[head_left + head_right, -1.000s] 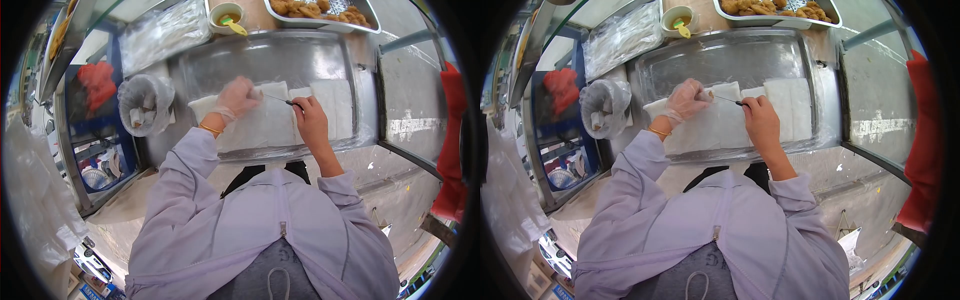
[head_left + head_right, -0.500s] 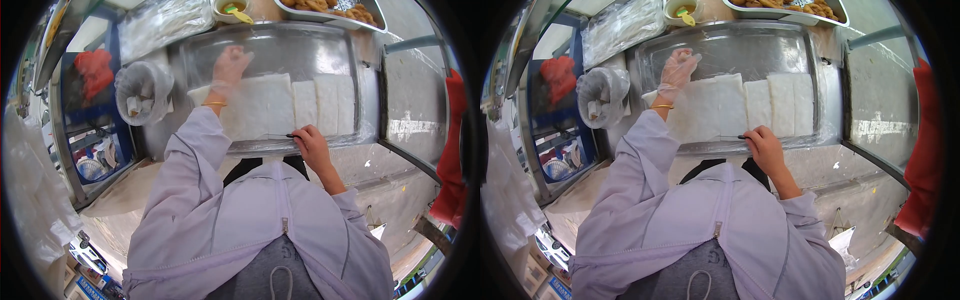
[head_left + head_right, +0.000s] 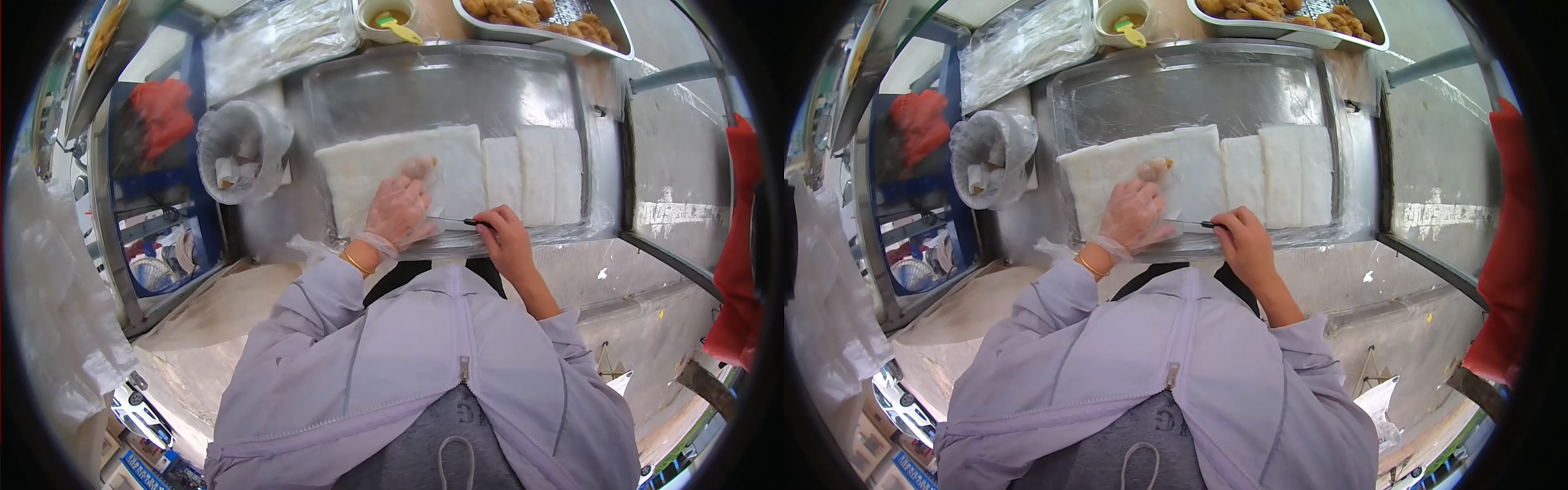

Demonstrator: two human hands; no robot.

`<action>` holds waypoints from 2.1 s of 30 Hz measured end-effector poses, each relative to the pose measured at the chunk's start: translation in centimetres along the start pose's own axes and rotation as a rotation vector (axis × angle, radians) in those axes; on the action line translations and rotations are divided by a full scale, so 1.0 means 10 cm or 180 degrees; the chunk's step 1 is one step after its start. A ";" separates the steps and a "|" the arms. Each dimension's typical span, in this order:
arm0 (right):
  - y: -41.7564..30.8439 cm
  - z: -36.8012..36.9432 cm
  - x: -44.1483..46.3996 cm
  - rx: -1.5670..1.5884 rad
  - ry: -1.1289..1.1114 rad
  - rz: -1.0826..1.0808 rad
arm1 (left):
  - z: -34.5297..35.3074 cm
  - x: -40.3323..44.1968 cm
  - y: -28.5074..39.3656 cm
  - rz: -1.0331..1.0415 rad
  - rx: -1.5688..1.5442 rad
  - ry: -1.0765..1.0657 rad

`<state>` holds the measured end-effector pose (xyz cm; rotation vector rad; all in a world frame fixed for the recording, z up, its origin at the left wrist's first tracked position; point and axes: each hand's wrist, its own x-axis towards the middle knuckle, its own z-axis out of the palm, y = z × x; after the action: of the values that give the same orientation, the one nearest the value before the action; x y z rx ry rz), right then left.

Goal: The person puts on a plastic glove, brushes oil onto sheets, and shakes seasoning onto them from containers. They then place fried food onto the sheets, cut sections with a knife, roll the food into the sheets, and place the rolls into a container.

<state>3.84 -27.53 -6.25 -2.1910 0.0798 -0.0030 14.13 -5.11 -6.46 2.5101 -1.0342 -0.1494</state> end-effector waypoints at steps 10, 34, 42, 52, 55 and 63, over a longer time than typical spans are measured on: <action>-0.35 -0.13 0.64 -0.0272 0.0664 -0.0090 | -0.30 0.82 -0.52 -0.0358 -0.0356 0.0898; -0.23 -0.12 0.72 -0.0503 0.0565 0.0171 | -0.20 0.98 -0.64 -0.0530 -0.1119 -0.0650; 0.22 -0.53 0.63 -0.0354 0.0492 0.0169 | 0.06 0.85 -0.25 -0.0250 0.0632 0.0042; 0.05 -1.92 2.01 -0.1581 0.1605 -0.0884 | -0.29 1.00 -0.64 -0.2693 -0.3725 0.1920; 0.16 -2.10 2.57 -0.2655 0.1179 -0.0691 | -0.44 0.58 -0.61 -0.3039 -0.5849 0.2529; 1.04 -1.90 2.79 -0.0692 0.1170 -0.0737 | -1.48 -0.10 -0.84 -0.2664 -0.3976 0.3235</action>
<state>30.46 -50.67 -4.39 -2.3809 0.0334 -0.5511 22.55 5.94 3.35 1.3068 0.4797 0.1898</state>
